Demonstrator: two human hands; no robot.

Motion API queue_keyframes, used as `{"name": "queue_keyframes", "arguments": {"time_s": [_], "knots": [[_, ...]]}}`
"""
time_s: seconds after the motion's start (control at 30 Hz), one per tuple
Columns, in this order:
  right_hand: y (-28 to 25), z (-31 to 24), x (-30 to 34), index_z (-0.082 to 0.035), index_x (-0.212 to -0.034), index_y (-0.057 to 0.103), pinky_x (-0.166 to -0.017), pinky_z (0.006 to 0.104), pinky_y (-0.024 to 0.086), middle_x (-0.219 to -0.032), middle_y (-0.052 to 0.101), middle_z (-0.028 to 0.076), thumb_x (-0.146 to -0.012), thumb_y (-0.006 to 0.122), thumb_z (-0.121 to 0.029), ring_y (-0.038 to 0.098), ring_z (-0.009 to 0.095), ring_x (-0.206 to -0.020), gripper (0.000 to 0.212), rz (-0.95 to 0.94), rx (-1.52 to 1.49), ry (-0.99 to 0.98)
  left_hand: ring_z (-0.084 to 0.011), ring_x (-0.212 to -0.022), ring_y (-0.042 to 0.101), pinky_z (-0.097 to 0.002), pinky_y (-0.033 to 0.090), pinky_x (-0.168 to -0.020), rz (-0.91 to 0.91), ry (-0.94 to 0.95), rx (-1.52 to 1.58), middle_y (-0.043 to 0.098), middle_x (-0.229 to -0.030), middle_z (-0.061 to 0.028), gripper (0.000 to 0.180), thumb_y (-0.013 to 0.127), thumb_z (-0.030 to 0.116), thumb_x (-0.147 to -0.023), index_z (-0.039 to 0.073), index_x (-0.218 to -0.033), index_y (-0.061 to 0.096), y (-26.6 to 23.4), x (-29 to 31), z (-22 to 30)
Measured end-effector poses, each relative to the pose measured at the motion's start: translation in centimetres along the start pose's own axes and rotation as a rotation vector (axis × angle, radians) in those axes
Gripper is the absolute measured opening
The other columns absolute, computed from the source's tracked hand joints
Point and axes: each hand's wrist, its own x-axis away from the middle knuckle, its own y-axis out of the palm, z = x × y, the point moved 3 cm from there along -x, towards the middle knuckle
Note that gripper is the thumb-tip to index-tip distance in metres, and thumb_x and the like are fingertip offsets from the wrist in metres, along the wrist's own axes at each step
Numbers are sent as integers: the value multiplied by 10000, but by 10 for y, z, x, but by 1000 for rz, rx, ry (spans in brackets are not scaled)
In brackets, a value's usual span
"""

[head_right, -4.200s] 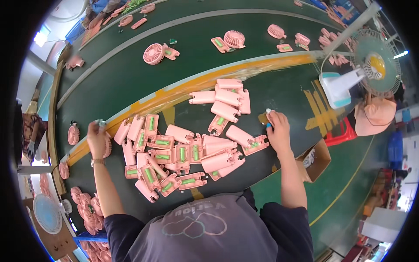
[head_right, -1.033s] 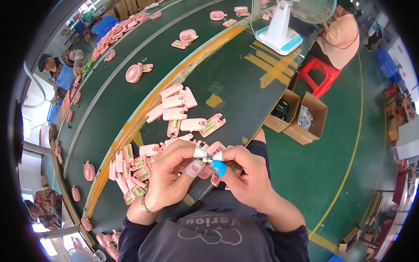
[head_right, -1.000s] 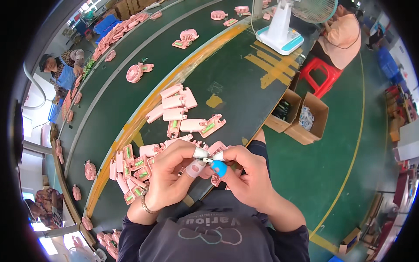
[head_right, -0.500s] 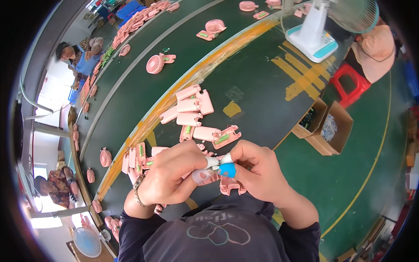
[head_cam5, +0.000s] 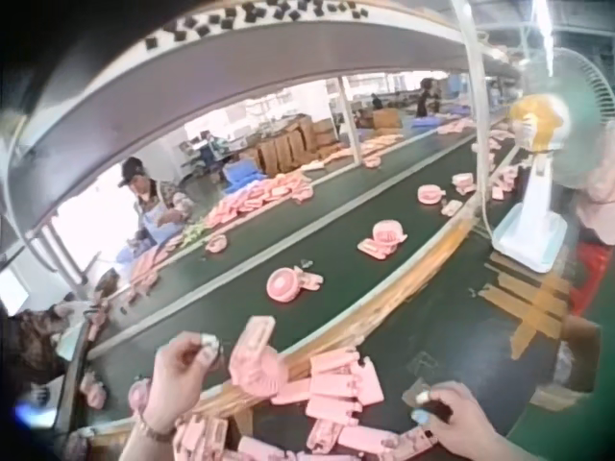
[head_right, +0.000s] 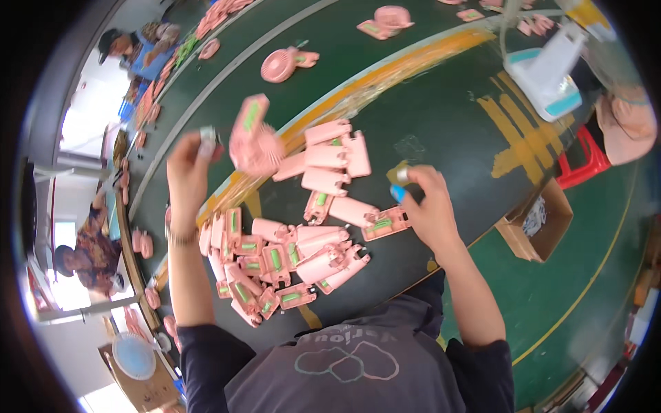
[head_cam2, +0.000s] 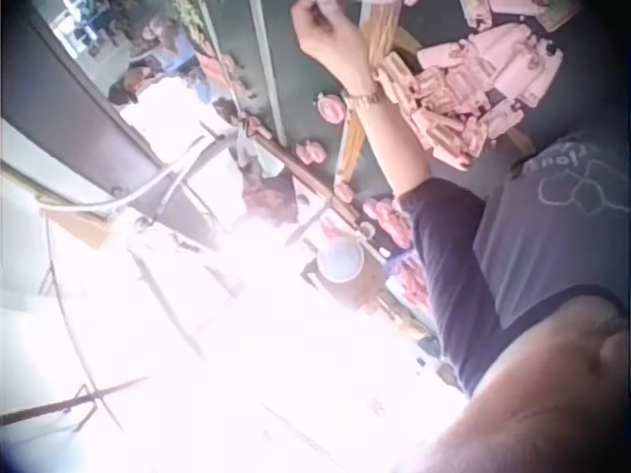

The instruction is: Assembling components of small pink handheld fans on a factory production line.

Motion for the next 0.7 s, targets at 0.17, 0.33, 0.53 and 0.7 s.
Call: {"name": "queue_keyframes", "arguments": {"time_s": [0.17, 0.33, 0.53, 0.7], "knots": [[36, -6, 41, -40, -1198, 530, -954, 486, 334, -1257, 465, 151, -742, 684, -119, 441, 377, -1153, 488, -226, 429, -233, -325, -726, 605, -418, 503, -658, 314, 184, -828, 629, -874, -186, 138, 572, 102, -797, 69, -913, 640, -2, -60, -106], [28, -3, 49, -3, -1112, 528, -913, 462, 357, -1127, 507, 174, -754, 623, -29, 463, 362, -1102, 371, -260, 393, -212, -317, -916, 610, -409, 502, -800, 212, -31, -434, 645, -957, -157, 184, 588, 54, -775, 76, -938, 672, 17, -7, -153], [13, 36, 57, 32, -884, 538, -547, 322, 410, -702, 498, 147, -824, 525, 51, 493, 224, -553, 64, -144, 208, -58, -355, -1163, 457, -488, 430, -920, 579, -360, -971, 484, -1261, -147, 495, 755, 201, -696, 182, -1158, 579, -127, 72, -209], [14, 30, 54, -7, -930, 548, -483, 256, 341, -611, 470, 49, -884, 529, -4, 414, 109, -493, 49, -64, -8, 195, -407, -1221, 385, -539, 400, -954, 589, -749, -731, 330, -1427, -161, 645, 776, 395, -656, 272, -1239, 529, -162, 79, -245]]}}
